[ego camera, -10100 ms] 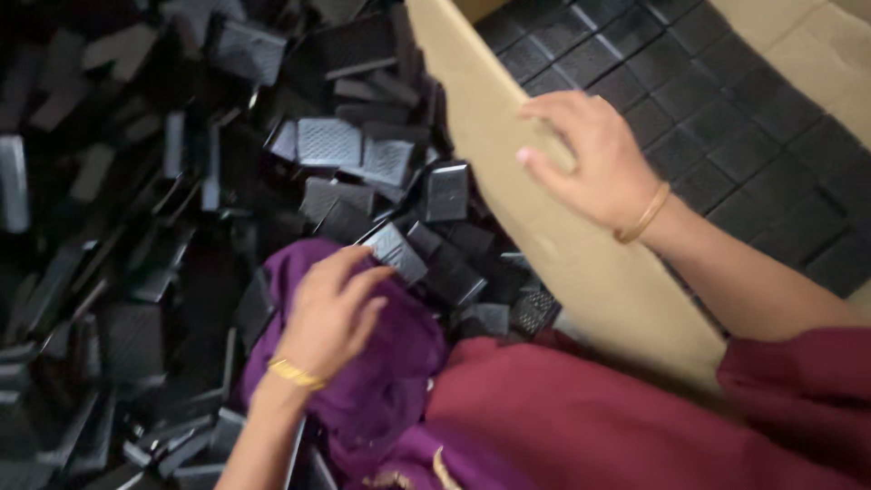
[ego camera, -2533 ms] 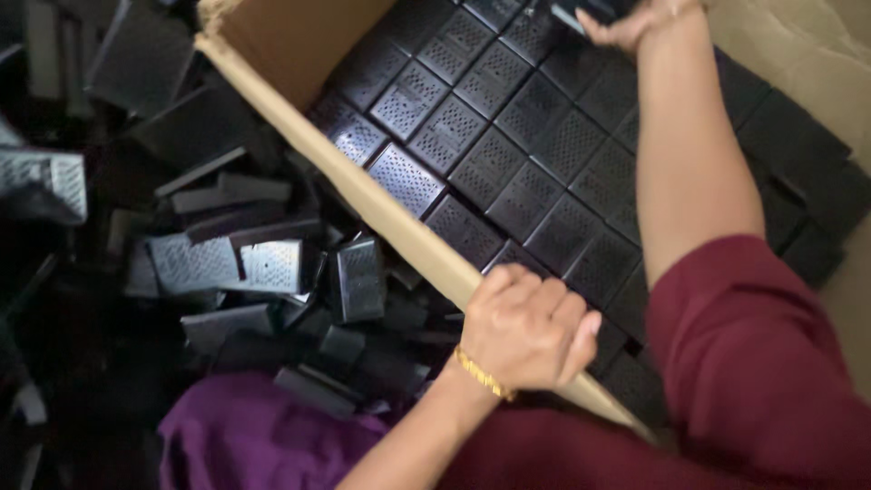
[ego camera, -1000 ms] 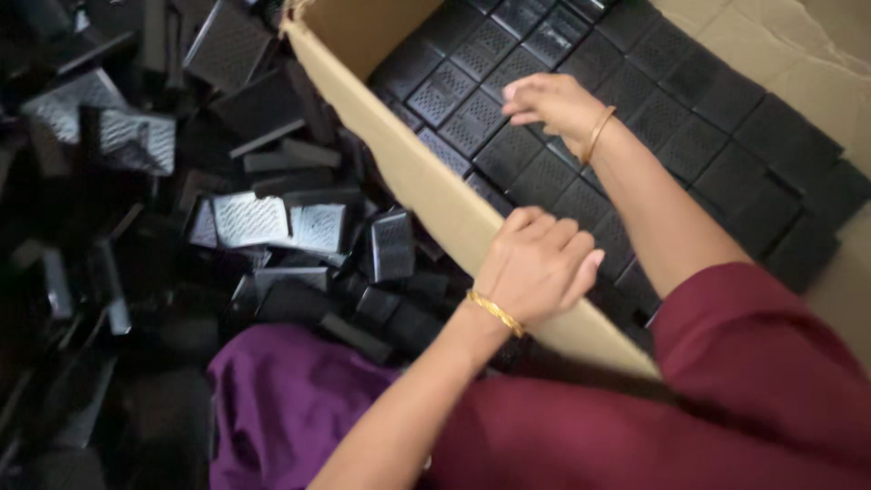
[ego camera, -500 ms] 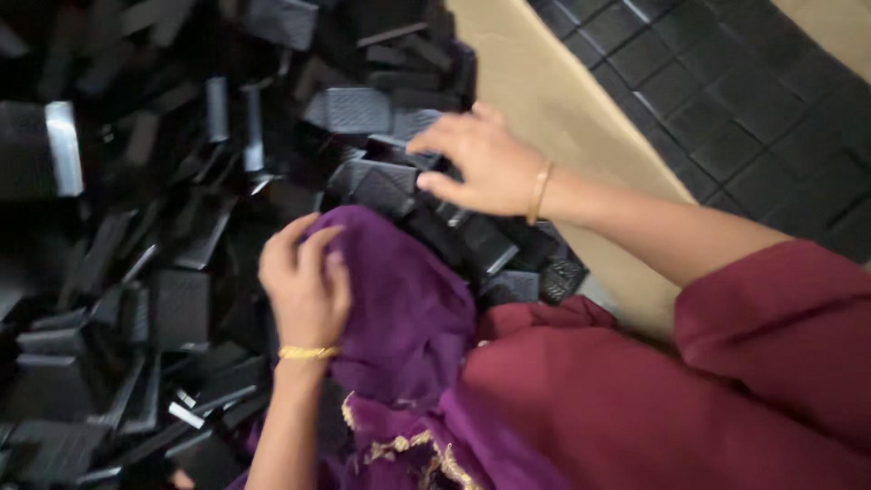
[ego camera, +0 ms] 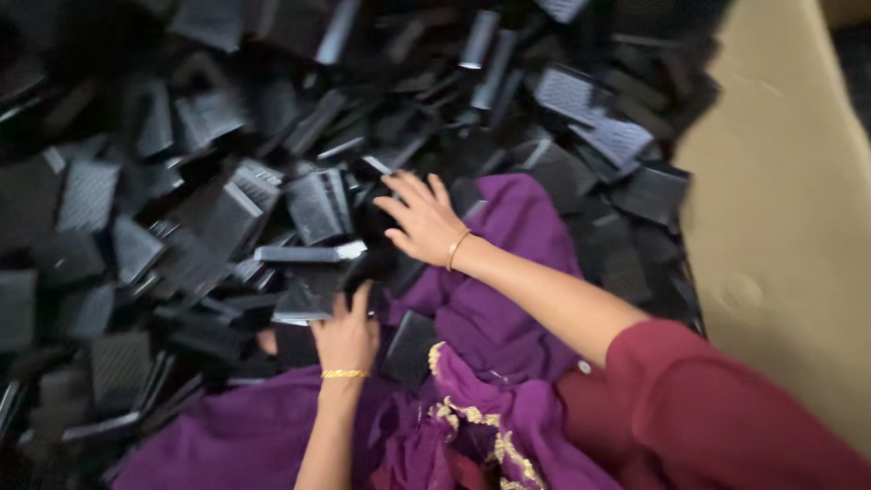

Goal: The person sits on the floor surrounded by a large pile of black plastic boxes, picks up a base and lid one at a time, snaps the lid closed by hand, and places the closed box into a cardboard box beside them, repeating the cycle continuously.

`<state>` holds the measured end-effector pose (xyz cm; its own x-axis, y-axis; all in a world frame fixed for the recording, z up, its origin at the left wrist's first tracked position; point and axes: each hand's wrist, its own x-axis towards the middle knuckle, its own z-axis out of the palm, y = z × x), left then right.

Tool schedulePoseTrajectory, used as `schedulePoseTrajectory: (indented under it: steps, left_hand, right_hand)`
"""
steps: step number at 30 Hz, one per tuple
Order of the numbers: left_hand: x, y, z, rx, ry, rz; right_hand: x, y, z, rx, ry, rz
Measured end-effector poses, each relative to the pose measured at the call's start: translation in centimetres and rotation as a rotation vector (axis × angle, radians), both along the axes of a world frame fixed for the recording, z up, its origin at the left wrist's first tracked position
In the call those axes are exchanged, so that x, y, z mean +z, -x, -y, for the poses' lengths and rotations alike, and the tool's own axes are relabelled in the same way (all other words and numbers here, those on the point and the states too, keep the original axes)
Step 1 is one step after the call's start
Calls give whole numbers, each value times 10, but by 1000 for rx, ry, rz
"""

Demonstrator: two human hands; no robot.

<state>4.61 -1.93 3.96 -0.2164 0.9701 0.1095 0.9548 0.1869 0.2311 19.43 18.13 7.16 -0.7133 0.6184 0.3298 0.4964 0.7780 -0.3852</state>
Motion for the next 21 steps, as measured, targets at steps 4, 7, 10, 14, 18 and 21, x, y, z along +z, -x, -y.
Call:
schedulePoseTrajectory:
  steps: [4, 7, 10, 14, 18, 21]
  left_hand:
    - [1, -5, 2, -5, -120, 172]
    - [2, -11, -2, 21, -151, 205]
    - [0, -13, -5, 26, -262, 142]
    - [2, -3, -2, 79, -268, 265]
    - [22, 32, 14, 186, -503, 406]
    - [41, 72, 30, 373, -719, 421]
  right_hand:
    - [-14, 4, 7, -56, -217, 200]
    - [-15, -4, 8, -22, -209, 104]
    - [-14, -1, 13, 17, -223, -9]
    - [-12, 21, 37, 107, -27, -215]
    - [13, 39, 48, 148, 40, -338]
    - [41, 58, 46, 216, -59, -338]
